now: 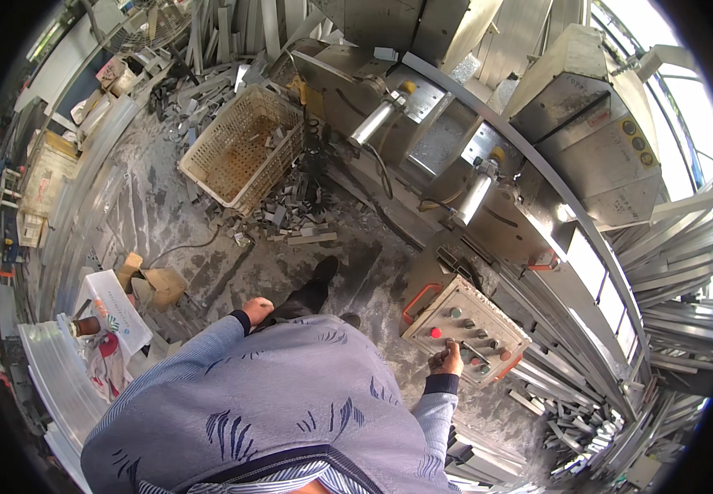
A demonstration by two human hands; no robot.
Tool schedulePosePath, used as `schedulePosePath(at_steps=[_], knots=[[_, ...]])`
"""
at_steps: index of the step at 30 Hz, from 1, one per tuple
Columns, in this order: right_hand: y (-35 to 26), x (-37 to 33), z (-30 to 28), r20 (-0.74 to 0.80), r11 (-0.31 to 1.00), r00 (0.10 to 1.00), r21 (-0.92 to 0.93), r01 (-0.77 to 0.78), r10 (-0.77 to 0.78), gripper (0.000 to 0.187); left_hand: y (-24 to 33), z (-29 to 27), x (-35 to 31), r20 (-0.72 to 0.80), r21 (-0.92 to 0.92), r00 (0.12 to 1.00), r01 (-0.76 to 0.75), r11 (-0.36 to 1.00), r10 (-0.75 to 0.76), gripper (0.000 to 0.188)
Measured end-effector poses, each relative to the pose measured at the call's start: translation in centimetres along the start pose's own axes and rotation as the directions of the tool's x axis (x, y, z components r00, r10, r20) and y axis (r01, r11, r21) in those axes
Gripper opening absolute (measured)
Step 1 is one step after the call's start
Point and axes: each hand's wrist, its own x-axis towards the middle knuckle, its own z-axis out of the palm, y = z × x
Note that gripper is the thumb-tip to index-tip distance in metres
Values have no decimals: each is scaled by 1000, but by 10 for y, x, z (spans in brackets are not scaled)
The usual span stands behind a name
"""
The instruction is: The person repeatedly places a long metal profile into a cutting machine, presses buttons on a control panel to activate the cut, and removes the cut piece. This cycle is performed multiple times in a workshop setting.
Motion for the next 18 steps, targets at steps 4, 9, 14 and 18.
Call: schedulePosePath(at_steps=[4, 9, 14, 18], knots=[[-35, -39, 35, 1, 898, 948, -320, 301, -318, 20, -9, 9, 1, -50, -125, 993, 100, 987, -107, 28], [-127, -61, 152, 341, 389, 630, -559, 733, -698, 18, -25, 20, 5, -48, -140, 983, 170, 975, -178, 33], [-209, -34, 304, 655, -285, 252, -598, 749, -712, 22, -32, 20, 13, 14, -154, 986, 169, 974, -168, 31], [-250, 21, 410, 852, -708, 100, -486, 512, -513, 45, -43, 26, 17, -7, -233, 983, 176, 956, -183, 31]])
